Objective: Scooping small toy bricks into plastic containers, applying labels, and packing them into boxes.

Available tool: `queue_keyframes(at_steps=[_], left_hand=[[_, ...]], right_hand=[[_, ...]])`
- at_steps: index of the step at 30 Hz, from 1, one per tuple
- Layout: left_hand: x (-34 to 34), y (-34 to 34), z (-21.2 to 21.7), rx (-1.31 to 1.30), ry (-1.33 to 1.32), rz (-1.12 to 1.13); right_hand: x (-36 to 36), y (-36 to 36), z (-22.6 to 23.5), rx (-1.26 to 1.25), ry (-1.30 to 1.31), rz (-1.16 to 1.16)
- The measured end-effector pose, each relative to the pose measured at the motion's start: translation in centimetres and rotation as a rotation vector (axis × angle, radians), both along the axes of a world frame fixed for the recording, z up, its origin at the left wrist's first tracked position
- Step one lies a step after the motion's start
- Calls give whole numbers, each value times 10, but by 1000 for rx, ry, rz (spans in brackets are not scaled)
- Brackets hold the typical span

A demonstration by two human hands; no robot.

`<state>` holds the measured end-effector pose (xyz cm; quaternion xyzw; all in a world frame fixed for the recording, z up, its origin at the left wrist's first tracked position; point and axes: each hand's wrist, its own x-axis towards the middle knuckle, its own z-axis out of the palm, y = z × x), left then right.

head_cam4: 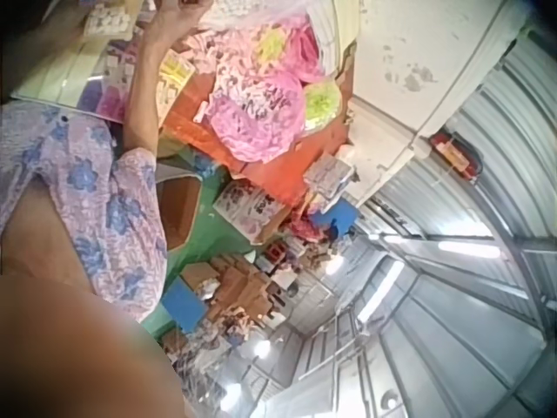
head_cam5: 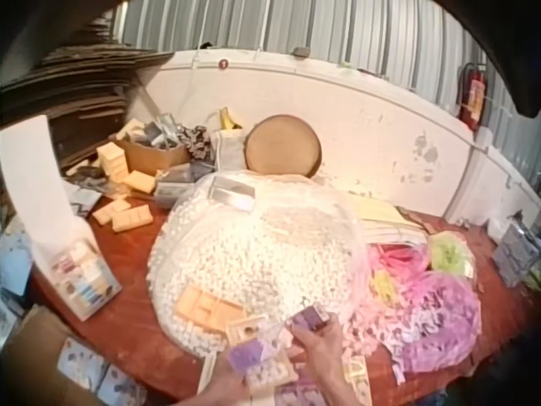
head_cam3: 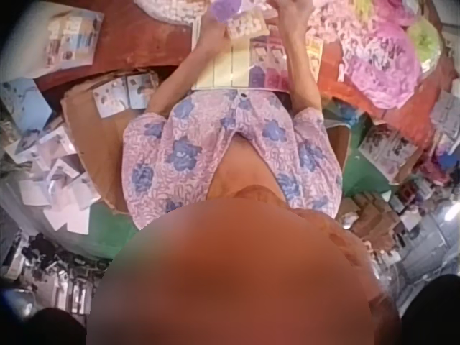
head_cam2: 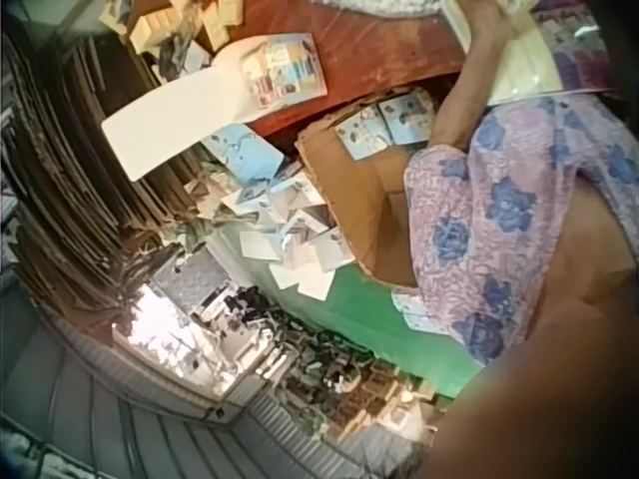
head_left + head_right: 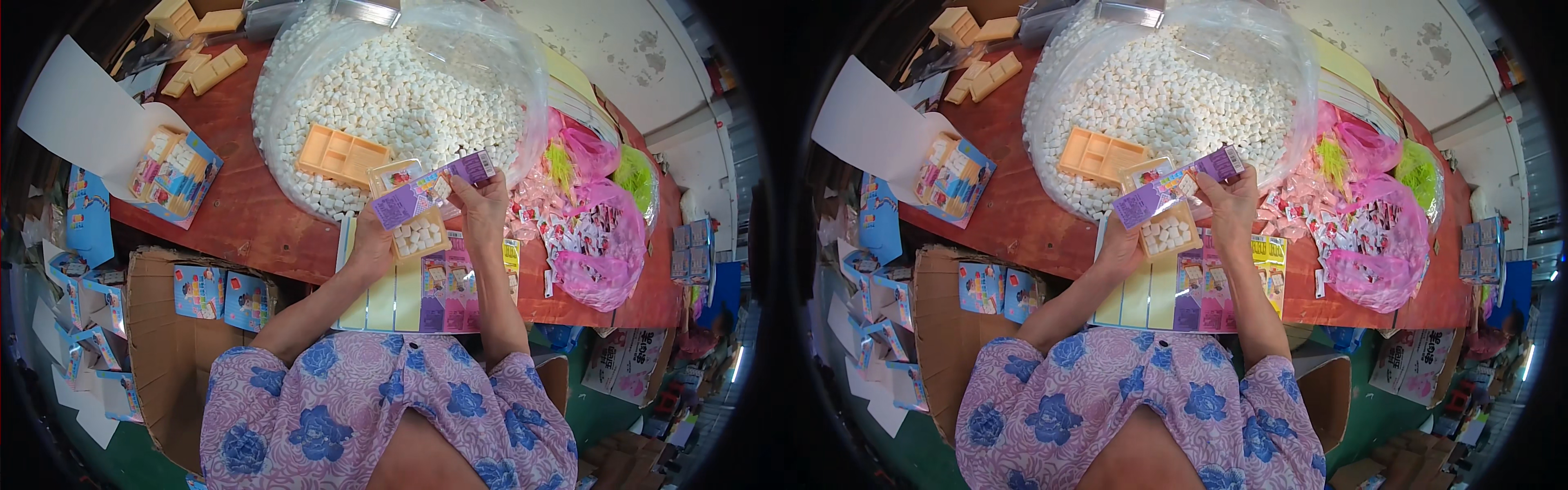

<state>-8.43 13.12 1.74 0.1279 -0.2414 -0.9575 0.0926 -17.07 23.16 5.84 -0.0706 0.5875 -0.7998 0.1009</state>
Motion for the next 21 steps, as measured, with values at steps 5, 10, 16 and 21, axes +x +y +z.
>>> queue_keyframes(at_steps=[5, 10, 16, 21], left_hand=[[0, 5, -6, -56, -91, 57], [1, 3, -8, -66, -46, 48], [0, 3, -15, -90, -17, 18], [7, -8, -16, -150, -27, -85]], right_hand=[[4, 0, -17, 27, 26, 8], [18, 0, -9, 144, 70, 54], [23, 1, -15, 641, 491, -102], [21, 6, 20, 1433, 917, -60]])
